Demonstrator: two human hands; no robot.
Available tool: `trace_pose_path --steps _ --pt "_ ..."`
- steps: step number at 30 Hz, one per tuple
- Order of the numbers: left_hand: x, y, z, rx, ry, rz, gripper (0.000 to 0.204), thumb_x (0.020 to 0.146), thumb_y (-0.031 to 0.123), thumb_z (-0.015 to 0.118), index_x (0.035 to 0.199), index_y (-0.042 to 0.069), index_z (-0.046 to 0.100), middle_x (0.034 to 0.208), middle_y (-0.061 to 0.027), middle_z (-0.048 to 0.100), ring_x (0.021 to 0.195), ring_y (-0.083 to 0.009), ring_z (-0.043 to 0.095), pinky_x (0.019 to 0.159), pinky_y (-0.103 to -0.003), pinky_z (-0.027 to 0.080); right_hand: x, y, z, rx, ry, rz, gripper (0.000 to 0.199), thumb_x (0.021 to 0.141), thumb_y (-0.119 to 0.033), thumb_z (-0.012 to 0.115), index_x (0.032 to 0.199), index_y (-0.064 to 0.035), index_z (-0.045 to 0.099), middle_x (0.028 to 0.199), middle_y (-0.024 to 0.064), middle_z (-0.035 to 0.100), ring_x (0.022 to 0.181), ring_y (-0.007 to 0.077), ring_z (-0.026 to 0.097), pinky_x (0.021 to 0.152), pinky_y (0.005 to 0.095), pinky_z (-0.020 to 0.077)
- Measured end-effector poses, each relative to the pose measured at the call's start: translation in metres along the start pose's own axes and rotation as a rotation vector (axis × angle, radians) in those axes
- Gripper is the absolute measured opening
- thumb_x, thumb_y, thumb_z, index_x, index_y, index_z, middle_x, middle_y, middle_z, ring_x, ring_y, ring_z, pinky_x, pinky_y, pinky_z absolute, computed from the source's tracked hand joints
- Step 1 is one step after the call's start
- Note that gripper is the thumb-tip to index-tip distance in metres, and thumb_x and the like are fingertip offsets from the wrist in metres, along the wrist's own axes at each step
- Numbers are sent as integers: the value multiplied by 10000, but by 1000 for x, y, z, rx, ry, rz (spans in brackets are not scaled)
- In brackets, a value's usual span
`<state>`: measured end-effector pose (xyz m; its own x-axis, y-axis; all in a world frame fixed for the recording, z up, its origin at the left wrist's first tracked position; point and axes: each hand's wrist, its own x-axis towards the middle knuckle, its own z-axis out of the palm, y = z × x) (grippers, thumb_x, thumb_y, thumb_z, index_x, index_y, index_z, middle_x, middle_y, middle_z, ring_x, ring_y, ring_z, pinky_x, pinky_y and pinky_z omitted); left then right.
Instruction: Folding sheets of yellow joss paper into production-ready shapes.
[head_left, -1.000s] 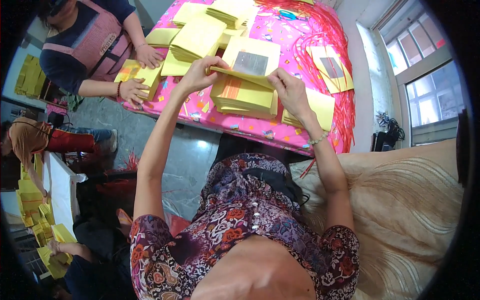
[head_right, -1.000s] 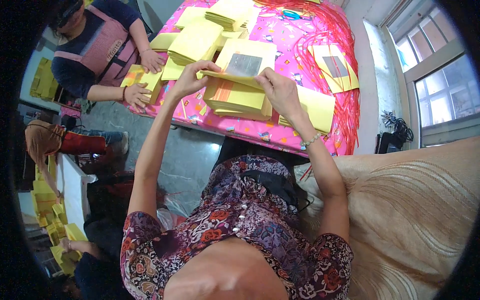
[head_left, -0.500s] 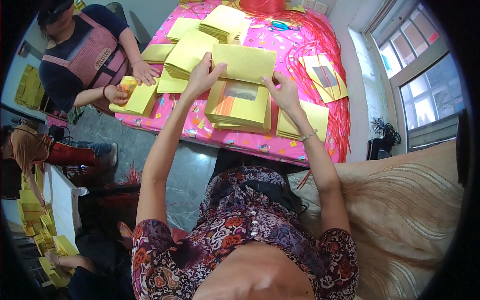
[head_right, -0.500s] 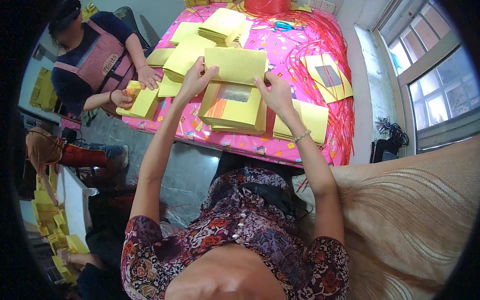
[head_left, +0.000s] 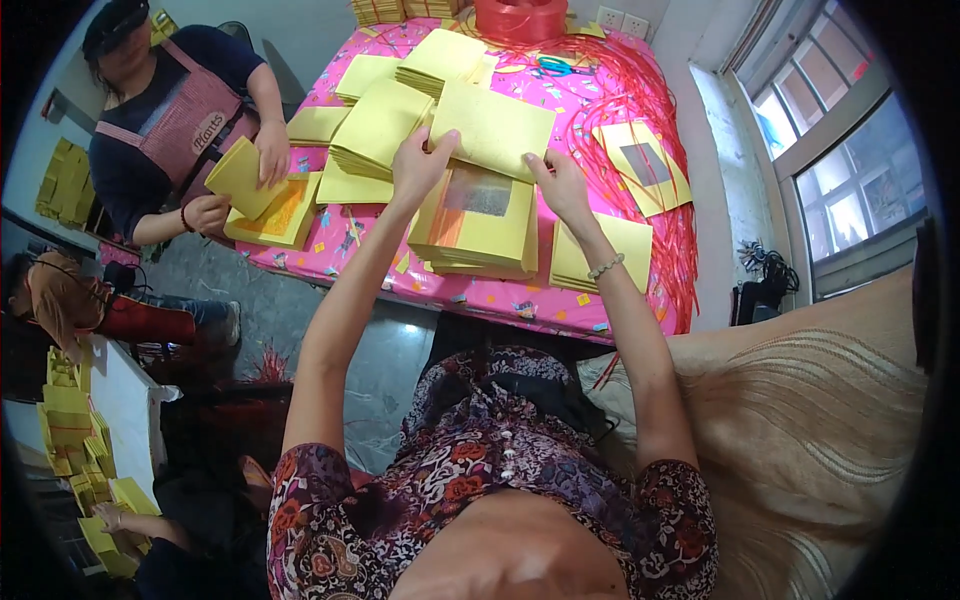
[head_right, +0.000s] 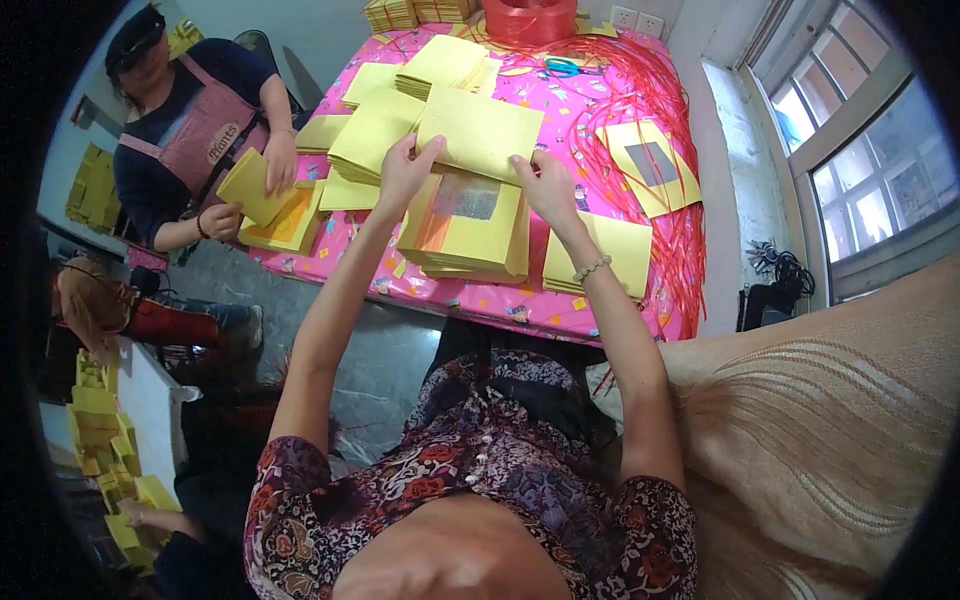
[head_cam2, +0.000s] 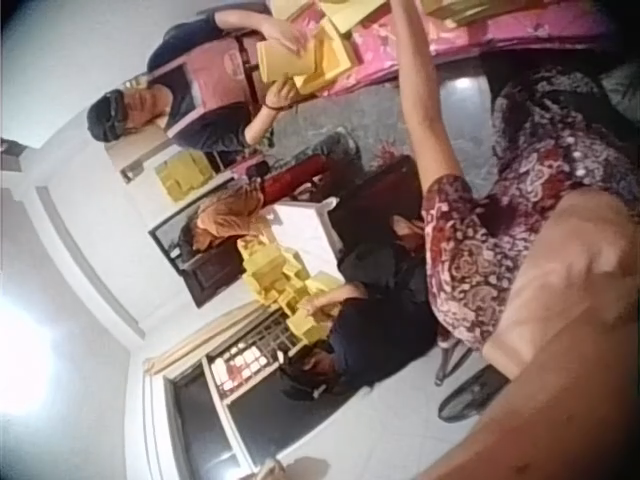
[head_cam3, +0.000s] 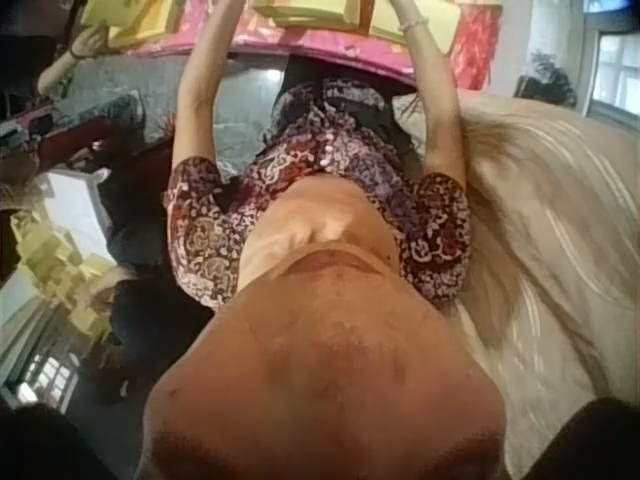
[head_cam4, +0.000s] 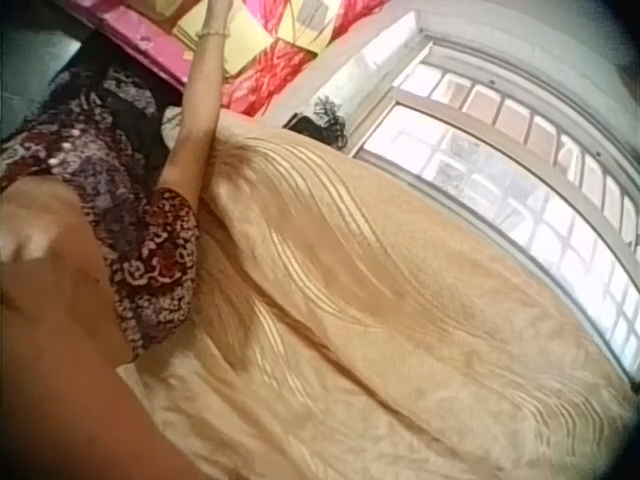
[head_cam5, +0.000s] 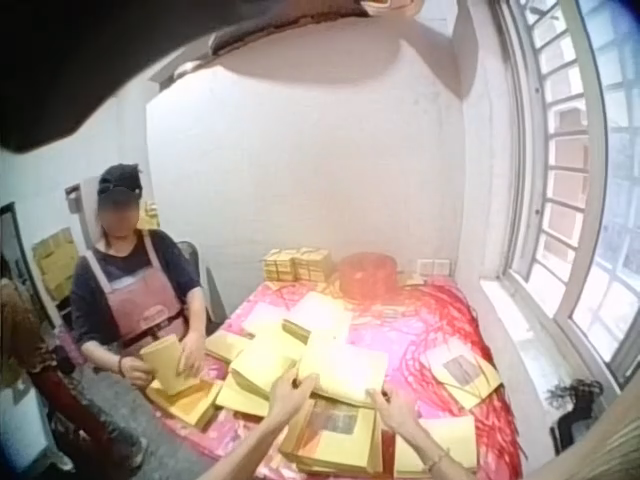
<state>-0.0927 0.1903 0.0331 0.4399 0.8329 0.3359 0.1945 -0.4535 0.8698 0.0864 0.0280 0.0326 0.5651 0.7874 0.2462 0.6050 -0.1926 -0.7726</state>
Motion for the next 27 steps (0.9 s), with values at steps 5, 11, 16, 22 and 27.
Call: trace_pose_path --steps 5,11,16,22,27 --pt "-15 28 12 -315 90 -1 271 818 260 716 840 18 596 713 -9 594 658 -72 529 586 -255 447 -11 8 -4 97 78 0 409 863 -383 632 746 6 584 686 129 583 692 251 579 600 412 444" --pt "-75 82 19 -659 253 185 154 865 38 670 884 26 517 859 -10 557 795 -60 526 695 -218 489 -53 -36 -35 951 -16 276 180 955 -266 577 998 -95 612 949 -11 621 919 87 585 763 315 554" --pt "-139 99 29 -693 326 177 174 861 3 663 870 50 495 864 -3 565 812 -59 528 715 -200 445 -90 -45 -51 1156 -69 122 267 930 -176 606 1164 -51 572 1065 49 638 990 139 618 781 354 569" --pt "-206 100 17 -763 178 85 513 794 -8 704 1176 42 365 1150 -99 470 1081 -171 513 930 -322 452 -137 -40 -73 867 -42 -136 315 888 -42 636 1174 56 551 1040 63 642 909 108 603 820 258 488" --pt "-217 91 -18 -691 -146 26 1112 647 342 822 1465 81 114 1318 -166 369 1214 -260 422 1006 -415 383 -167 -40 -97 815 -113 -132 316 878 -17 637 1174 51 552 1020 57 634 920 99 592 816 253 485"
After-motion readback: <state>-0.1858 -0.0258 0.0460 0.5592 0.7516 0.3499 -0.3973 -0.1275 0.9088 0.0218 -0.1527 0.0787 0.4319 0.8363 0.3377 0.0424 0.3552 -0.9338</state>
